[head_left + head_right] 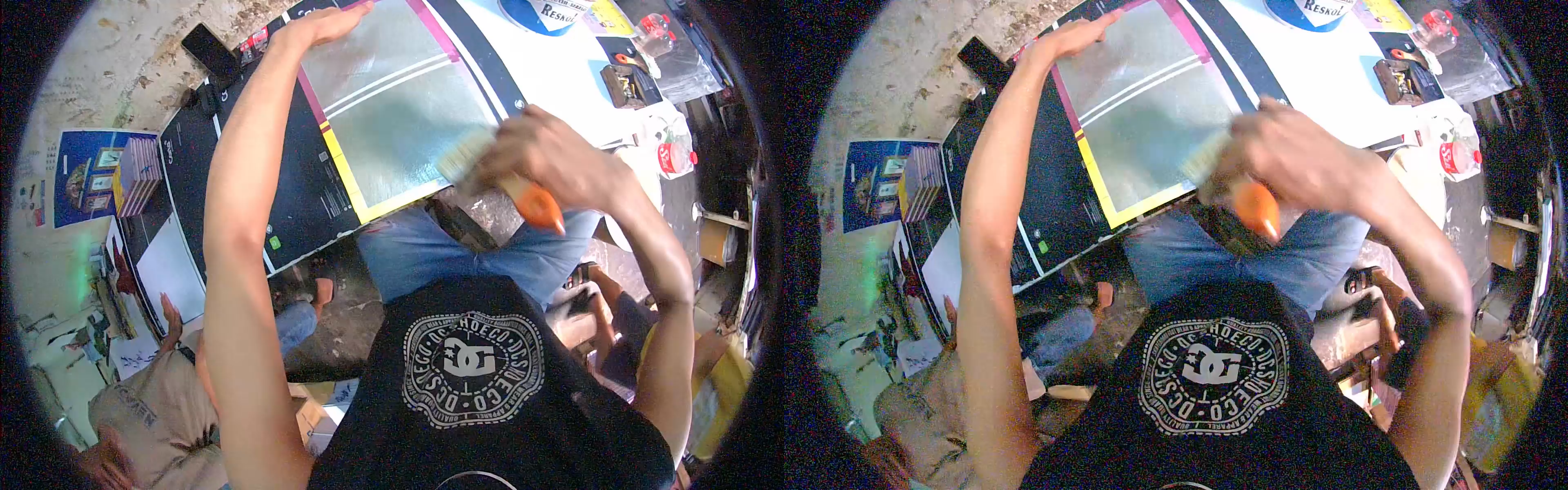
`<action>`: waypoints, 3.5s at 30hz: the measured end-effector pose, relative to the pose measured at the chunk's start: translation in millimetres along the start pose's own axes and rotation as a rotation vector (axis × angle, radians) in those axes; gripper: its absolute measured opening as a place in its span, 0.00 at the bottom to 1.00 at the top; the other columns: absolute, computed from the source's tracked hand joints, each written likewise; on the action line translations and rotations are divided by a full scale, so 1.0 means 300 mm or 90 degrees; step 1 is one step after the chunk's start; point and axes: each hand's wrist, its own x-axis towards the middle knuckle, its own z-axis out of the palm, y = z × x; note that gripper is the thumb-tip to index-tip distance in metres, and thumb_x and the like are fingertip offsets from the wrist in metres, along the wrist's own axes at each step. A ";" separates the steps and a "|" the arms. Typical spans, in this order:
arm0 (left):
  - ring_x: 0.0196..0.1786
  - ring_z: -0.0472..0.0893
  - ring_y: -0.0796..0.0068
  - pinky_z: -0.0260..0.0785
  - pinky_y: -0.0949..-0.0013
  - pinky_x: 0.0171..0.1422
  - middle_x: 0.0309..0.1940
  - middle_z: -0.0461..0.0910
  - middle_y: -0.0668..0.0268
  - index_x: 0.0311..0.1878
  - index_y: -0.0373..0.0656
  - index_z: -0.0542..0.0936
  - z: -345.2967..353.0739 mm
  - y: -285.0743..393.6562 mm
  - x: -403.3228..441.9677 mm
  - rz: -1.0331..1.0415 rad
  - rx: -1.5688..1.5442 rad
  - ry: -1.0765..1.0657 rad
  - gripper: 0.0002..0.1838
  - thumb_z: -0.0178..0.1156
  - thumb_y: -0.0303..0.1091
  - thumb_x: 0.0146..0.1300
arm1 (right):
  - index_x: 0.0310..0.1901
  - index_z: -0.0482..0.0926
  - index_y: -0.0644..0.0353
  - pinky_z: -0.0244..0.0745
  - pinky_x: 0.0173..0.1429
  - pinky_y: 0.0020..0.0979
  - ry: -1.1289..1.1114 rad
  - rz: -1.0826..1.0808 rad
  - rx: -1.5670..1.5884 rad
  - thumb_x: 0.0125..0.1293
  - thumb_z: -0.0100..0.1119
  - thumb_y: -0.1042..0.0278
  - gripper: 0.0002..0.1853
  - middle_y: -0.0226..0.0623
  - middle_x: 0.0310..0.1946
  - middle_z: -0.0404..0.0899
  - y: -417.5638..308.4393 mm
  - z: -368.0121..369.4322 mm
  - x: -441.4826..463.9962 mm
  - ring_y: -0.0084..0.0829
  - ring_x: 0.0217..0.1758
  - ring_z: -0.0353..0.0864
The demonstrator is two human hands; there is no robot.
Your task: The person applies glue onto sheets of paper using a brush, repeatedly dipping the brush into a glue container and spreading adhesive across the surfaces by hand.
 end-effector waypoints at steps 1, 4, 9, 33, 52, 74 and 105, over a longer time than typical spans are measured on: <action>0.65 0.70 0.53 0.61 0.53 0.68 0.64 0.70 0.46 0.61 0.34 0.76 0.002 -0.017 0.024 -0.008 -0.029 -0.014 0.56 0.38 0.83 0.55 | 0.49 0.84 0.44 0.63 0.54 0.36 -0.038 -0.014 0.022 0.60 0.48 0.56 0.19 0.31 0.47 0.82 -0.044 -0.036 -0.042 0.32 0.48 0.76; 0.60 0.74 0.55 0.64 0.54 0.65 0.63 0.72 0.48 0.62 0.35 0.75 0.010 -0.042 0.047 0.020 -0.010 0.002 0.54 0.38 0.81 0.56 | 0.47 0.84 0.48 0.65 0.53 0.38 -0.066 0.017 0.074 0.57 0.51 0.55 0.19 0.33 0.40 0.81 -0.059 -0.127 -0.087 0.34 0.47 0.77; 0.75 0.59 0.49 0.49 0.51 0.77 0.70 0.62 0.46 0.69 0.40 0.67 -0.006 0.045 0.010 -0.056 0.025 -0.025 0.48 0.35 0.74 0.63 | 0.48 0.84 0.42 0.68 0.55 0.40 0.268 -0.087 -0.048 0.54 0.57 0.60 0.18 0.29 0.46 0.82 0.134 -0.091 0.081 0.38 0.52 0.75; 0.50 0.74 0.59 0.60 0.55 0.50 0.43 0.75 0.62 0.43 0.45 0.75 0.329 0.015 -0.731 0.140 0.085 0.250 0.26 0.68 0.53 0.50 | 0.37 0.82 0.65 0.80 0.35 0.34 0.614 0.317 0.286 0.56 0.69 0.53 0.20 0.41 0.26 0.84 0.157 0.026 0.536 0.34 0.29 0.85; 0.49 0.76 0.60 0.57 0.56 0.48 0.42 0.75 0.61 0.43 0.44 0.75 0.311 0.051 -0.724 0.117 0.091 0.236 0.26 0.68 0.53 0.48 | 0.44 0.82 0.62 0.80 0.36 0.36 0.632 0.392 0.111 0.58 0.66 0.46 0.24 0.46 0.28 0.84 0.462 -0.102 0.303 0.36 0.30 0.86; 0.49 0.77 0.59 0.59 0.55 0.54 0.42 0.75 0.60 0.44 0.42 0.76 0.271 0.051 -0.716 0.101 0.105 0.167 0.29 0.68 0.54 0.47 | 0.34 0.83 0.64 0.80 0.41 0.45 0.508 0.463 -0.026 0.57 0.60 0.38 0.29 0.50 0.28 0.83 0.736 -0.153 0.593 0.49 0.34 0.85; 0.29 0.79 0.79 0.68 0.77 0.32 0.29 0.80 0.69 0.40 0.41 0.81 0.285 -0.165 -0.495 -0.299 -0.751 0.219 0.12 0.62 0.38 0.57 | 0.45 0.80 0.75 0.75 0.46 0.24 1.112 0.580 0.476 0.65 0.64 0.68 0.15 0.38 0.39 0.82 0.115 0.174 -0.247 0.22 0.40 0.79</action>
